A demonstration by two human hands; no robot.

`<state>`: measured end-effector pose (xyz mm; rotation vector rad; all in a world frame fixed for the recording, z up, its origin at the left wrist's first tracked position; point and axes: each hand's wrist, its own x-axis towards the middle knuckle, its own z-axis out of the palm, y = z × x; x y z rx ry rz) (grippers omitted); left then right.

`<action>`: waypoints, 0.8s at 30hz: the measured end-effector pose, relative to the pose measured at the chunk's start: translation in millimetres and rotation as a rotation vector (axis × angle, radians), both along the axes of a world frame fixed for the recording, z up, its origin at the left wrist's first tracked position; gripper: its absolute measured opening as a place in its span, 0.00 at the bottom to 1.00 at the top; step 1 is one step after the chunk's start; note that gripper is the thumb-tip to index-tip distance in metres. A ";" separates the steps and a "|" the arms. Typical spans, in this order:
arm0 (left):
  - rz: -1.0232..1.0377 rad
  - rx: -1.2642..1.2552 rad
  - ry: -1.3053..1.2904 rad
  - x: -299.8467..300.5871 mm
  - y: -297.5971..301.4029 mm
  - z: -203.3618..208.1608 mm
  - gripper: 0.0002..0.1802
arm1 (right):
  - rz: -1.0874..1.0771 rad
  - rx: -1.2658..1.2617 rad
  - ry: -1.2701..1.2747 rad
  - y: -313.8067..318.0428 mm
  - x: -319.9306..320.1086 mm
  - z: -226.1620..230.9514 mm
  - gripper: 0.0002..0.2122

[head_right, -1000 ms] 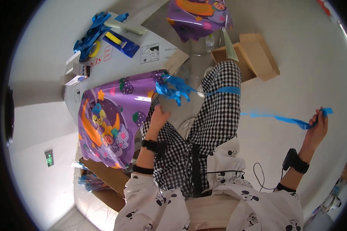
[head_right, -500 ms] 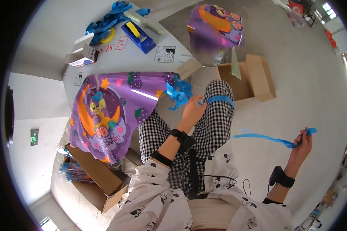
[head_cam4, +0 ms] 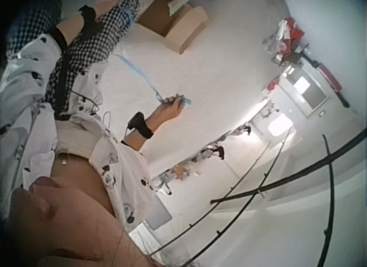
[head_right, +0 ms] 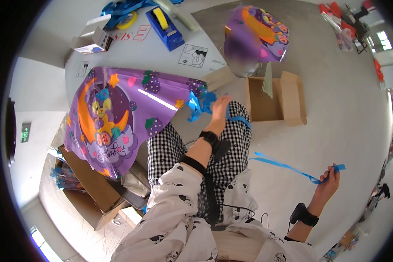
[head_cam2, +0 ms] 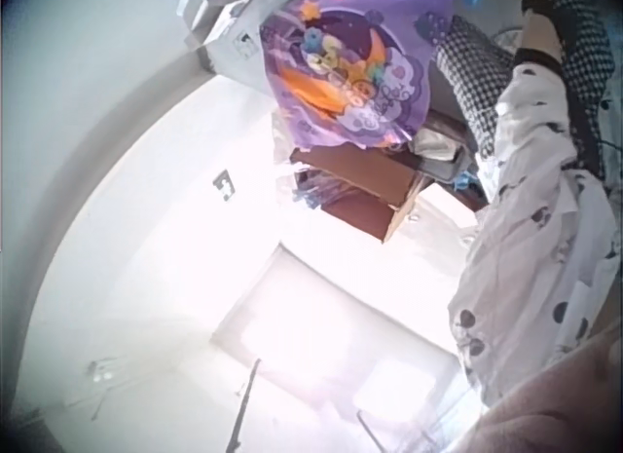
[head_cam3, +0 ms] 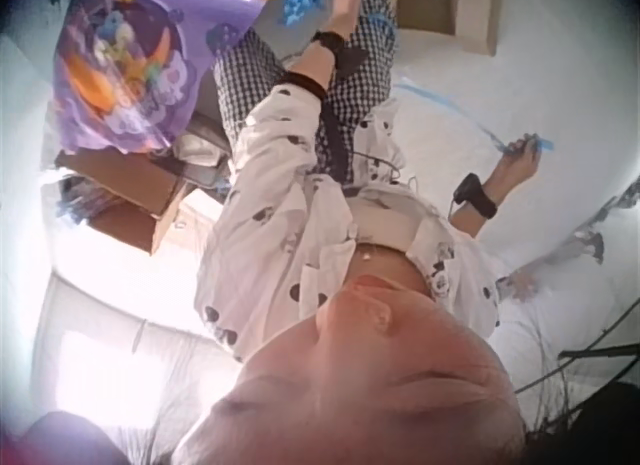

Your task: Assembling a purple character-themed kite by attaching blue ribbons using tape and scissors.

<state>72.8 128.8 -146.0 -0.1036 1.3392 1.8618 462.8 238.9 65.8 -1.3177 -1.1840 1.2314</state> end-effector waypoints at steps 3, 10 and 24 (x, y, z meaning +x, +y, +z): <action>0.075 0.314 0.162 -5.0 36.5 56.6 0.14 | 0.033 0.011 0.006 2.8 -12.2 6.1 0.10; -0.072 -0.396 0.543 46.7 -10.5 84.4 0.15 | 0.161 0.017 0.010 14.9 -40.5 17.7 0.10; 0.228 -0.605 0.614 17.6 -82.7 42.2 0.25 | 0.307 0.008 -0.030 4.8 -88.2 11.6 0.11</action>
